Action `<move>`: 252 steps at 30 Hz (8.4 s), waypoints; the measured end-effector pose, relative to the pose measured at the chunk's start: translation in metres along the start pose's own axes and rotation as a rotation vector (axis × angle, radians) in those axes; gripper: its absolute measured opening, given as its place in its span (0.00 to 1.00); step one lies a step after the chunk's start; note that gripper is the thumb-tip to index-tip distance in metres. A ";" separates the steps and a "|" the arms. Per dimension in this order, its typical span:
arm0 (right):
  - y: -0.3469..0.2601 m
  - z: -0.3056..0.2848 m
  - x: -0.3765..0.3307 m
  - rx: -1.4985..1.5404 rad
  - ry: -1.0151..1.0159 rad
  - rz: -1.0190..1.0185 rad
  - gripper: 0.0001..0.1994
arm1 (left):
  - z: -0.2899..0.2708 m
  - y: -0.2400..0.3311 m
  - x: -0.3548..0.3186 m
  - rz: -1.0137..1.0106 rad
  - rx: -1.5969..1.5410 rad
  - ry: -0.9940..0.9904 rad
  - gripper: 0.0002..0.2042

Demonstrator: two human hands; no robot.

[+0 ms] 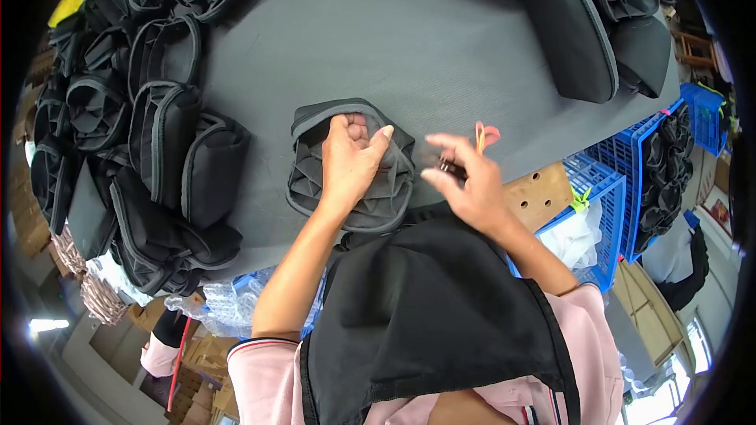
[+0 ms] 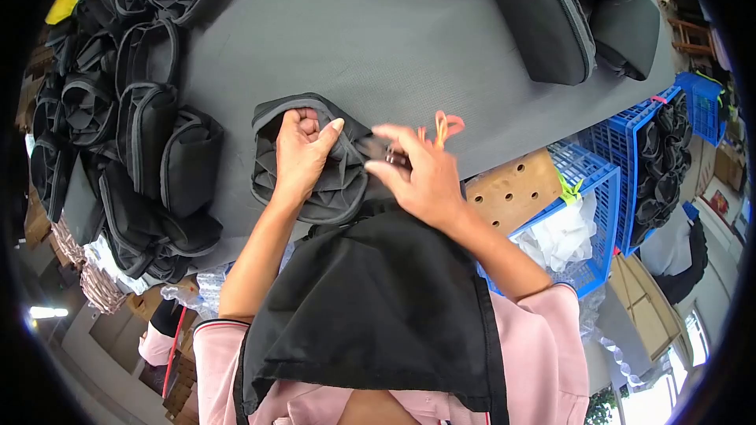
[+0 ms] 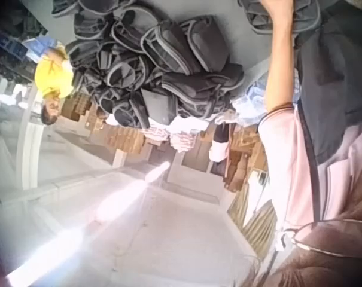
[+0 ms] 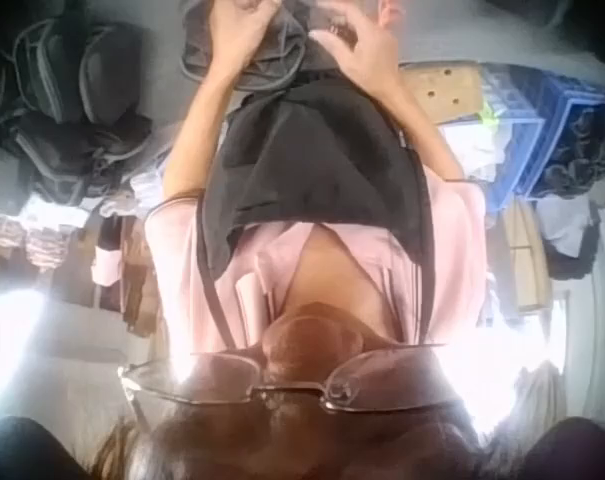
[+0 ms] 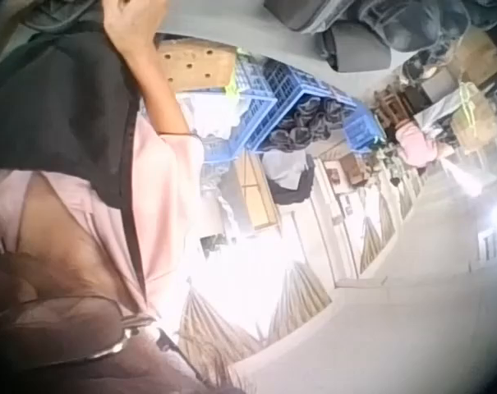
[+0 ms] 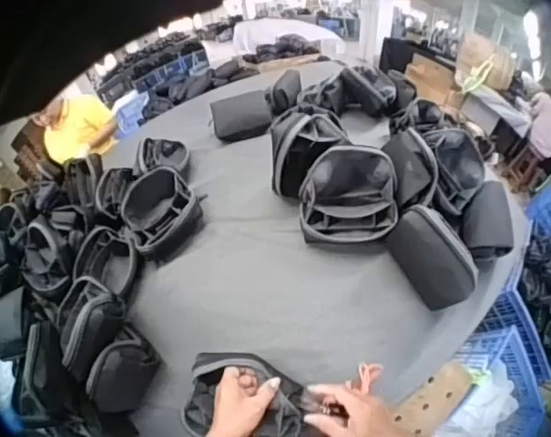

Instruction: Trim excess thread or material from black fabric pouches using small snips.

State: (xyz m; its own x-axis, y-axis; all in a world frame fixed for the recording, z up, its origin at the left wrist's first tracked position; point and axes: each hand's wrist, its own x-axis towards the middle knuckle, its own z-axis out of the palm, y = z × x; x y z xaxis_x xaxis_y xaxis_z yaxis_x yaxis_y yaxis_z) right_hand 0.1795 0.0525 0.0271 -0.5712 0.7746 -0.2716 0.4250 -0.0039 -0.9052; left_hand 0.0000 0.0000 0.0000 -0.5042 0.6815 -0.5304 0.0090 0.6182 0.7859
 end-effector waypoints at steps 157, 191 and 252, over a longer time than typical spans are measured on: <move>-0.018 -0.030 0.032 -0.268 -0.051 -0.599 0.12 | -0.036 0.032 -0.017 0.123 0.232 -0.798 0.18; -0.001 -0.007 -0.011 0.018 0.031 -0.347 0.13 | -0.039 0.036 -0.022 0.111 -0.194 -0.610 0.12; -0.027 -0.015 -0.012 -0.266 0.031 -0.514 0.11 | -0.032 0.027 -0.023 0.146 -0.077 -0.557 0.18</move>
State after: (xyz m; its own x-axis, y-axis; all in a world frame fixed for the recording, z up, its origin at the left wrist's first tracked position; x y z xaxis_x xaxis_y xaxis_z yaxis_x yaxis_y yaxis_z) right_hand 0.1853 0.0528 0.0595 -0.7319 0.6531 0.1942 0.2628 0.5335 -0.8039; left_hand -0.0159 -0.0118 0.0432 0.0286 0.8736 -0.4858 -0.0296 0.4865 0.8732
